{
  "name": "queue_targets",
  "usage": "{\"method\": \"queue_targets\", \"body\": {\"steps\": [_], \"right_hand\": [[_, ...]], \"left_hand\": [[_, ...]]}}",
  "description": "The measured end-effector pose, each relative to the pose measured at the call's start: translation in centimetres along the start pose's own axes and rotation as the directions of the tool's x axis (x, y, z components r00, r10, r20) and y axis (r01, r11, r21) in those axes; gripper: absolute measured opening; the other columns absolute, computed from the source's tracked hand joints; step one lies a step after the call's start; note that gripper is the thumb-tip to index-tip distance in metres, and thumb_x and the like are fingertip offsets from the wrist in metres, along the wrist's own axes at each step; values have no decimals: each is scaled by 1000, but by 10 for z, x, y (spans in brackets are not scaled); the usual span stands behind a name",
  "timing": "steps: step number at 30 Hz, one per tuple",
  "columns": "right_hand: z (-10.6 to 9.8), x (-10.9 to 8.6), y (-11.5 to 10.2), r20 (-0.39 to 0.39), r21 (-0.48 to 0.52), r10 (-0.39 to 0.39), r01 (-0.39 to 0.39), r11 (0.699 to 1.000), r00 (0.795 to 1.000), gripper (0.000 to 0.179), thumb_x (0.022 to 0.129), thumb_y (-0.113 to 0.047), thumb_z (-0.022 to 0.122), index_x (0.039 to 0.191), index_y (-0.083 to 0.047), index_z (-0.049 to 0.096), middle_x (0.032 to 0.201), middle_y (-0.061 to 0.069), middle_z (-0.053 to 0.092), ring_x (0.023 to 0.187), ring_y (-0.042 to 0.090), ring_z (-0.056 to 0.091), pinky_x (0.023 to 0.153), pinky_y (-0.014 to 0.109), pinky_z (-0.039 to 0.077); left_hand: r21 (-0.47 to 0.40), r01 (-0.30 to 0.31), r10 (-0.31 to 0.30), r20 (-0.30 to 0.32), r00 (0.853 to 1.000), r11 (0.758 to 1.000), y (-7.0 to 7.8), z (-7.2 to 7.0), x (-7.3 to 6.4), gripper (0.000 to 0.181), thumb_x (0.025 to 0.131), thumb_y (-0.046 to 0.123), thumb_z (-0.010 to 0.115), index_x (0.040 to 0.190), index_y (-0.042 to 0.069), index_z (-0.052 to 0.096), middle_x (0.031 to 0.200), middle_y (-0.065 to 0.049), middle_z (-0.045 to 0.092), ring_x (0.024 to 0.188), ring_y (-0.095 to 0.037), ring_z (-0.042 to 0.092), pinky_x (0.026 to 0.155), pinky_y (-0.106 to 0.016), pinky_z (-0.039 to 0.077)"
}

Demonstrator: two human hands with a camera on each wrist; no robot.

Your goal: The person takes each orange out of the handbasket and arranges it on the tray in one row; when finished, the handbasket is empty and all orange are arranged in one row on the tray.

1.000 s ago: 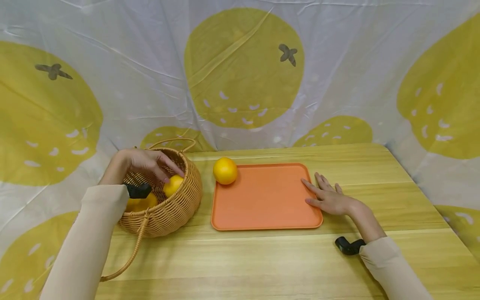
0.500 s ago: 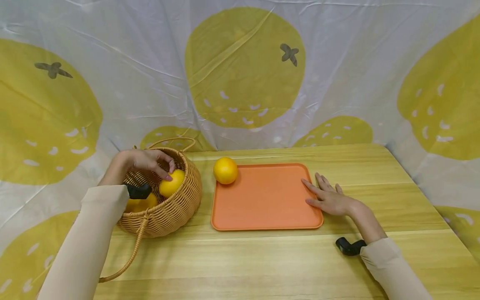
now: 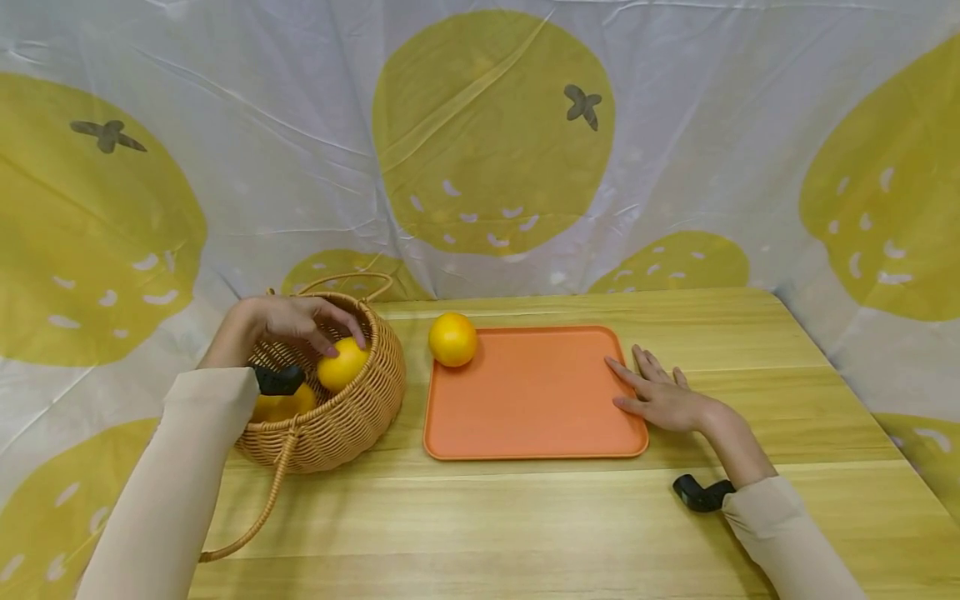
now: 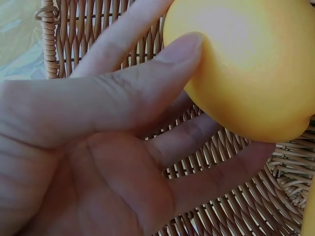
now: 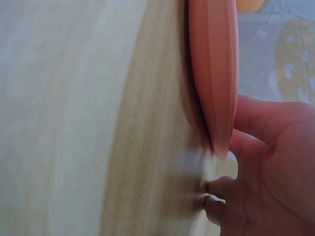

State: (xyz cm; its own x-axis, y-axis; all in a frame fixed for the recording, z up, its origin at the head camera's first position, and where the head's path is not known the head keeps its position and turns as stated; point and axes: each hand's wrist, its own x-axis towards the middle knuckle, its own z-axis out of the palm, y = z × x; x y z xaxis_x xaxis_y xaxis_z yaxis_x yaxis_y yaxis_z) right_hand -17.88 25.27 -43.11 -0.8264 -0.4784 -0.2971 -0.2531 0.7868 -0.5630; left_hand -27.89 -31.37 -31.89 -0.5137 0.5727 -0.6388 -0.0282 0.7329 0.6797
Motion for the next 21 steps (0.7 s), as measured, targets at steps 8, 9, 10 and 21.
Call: {"method": "queue_targets", "body": {"steps": [8,9,10,21], "right_hand": [[0,-1,-1,4,5,1,-1,1000,1000,73,109,-45,49,167,-14,17,170,30,-15,156,52,-14,113,79,-13],[0,-1,-1,3,7,-1,1,1000,1000,74,109,-46,49,167,-14,17,170,30,-15,156,52,-14,113,79,-14],[0,-1,0,-1,15,-7,7,1000,1000,74,109,-46,48,167,-15,17,169,30,-15,156,52,-14,113,79,-14],[0,-1,3,-9,33,-20,20,999,1000,75,107,-50,49,167,-17,18,170,29,-15,156,51,-15,112,80,-15]], "left_hand": [[24,15,-14,-32,999,1000,0,0,-3,53,97,11,72,147,4,56,153,-23,48,118,-19,60,94,-37,57],[22,29,-28,-49,998,999,-1,1,-4,53,96,12,74,145,4,55,148,-22,50,116,-20,59,93,-38,57],[11,49,-48,-62,997,999,-1,1,-4,54,95,13,75,144,4,54,144,-21,51,113,-21,59,92,-39,57],[47,64,-61,-57,996,997,-1,0,-9,58,97,16,73,149,8,48,156,-24,35,121,-27,55,95,-42,56]]}}
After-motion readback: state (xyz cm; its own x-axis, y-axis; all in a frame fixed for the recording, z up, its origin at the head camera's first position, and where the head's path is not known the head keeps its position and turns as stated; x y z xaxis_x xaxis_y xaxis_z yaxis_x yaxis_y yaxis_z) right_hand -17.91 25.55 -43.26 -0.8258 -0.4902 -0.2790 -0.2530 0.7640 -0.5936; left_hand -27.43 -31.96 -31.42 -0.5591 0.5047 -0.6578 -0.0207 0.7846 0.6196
